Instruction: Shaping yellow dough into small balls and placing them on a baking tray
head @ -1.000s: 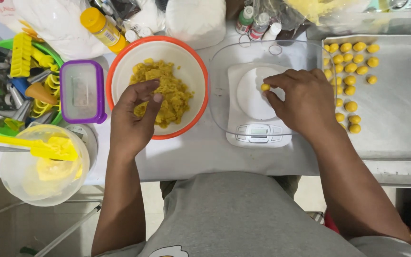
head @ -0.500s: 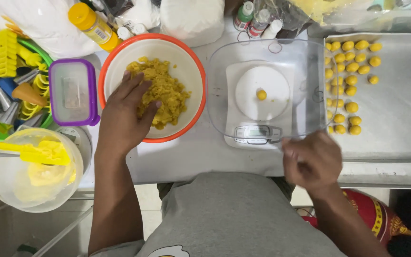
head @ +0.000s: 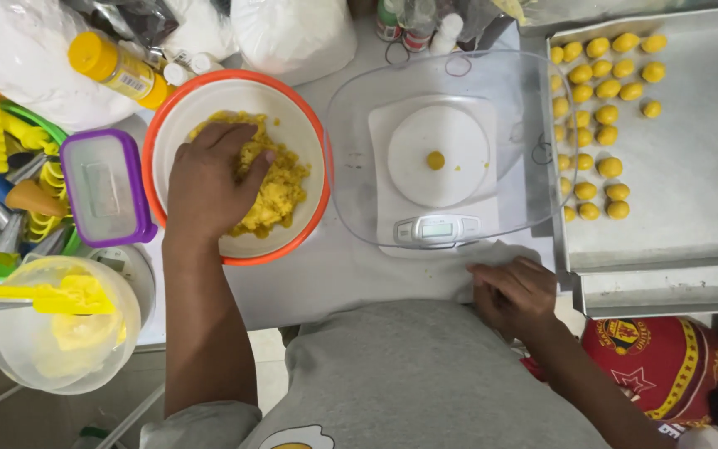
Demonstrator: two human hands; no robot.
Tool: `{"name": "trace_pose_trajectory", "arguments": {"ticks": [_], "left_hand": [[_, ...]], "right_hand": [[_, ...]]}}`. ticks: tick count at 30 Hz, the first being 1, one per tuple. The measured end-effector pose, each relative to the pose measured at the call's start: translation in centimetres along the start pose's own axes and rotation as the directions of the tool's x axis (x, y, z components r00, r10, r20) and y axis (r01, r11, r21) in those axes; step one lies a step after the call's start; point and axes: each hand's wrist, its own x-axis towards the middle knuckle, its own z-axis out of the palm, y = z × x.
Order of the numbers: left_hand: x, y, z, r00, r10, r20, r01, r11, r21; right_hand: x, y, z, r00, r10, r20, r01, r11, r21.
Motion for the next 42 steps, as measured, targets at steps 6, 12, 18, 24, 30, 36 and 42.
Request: {"name": "trace_pose_trajectory", "arguments": {"ticks": [6, 12, 18, 24, 30, 36, 42], "left_hand": [[0.2, 1.2, -0.8, 1.000, 0.007, -0.007, -0.008, 0.997, -0.081], [0.5, 0.6, -1.0, 0.999, 0.010, 0.045, -0.003, 0.990, -0.144], [0.7, 0.4, -0.7, 1.000, 0.017, -0.022, -0.021, 0.979, -0.202], [0.5, -0.2, -0.1, 0.991, 0.036, -0.127, -0.048, 0.994, -0.094], [0.8, 1.4, -0.9, 0.978, 0.003, -0.210, -0.003, 1.000, -0.002], [0.5, 0.8, 0.2, 0.955, -0.027, -0.296, 0.082, 0.981, 0.176], [0.5, 0.2, 0.6, 0.947, -0.030, -0.319, 0.092, 0.979, 0.181]], "right_hand": [[-0.5, 0.7, 1.1, 0.999, 0.037, 0.038, -0.036, 0.999, -0.037], [-1.0, 1.0, 1.6, 0.999, 0.034, 0.005, -0.033, 0.995, -0.092], [-0.2, 0.4, 1.4, 0.999, 0.026, -0.042, -0.031, 0.991, -0.130], [-0.9, 0.8, 1.5, 0.998, 0.032, -0.061, -0.038, 0.993, -0.112], [-0.1, 0.3, 1.3, 0.998, 0.030, -0.049, -0.036, 0.991, -0.127], [-0.6, 0.5, 1.4, 0.998, 0.025, -0.055, -0.032, 0.989, -0.143], [-0.2, 0.1, 1.2, 0.998, 0.028, -0.050, -0.035, 0.988, -0.148]]}}
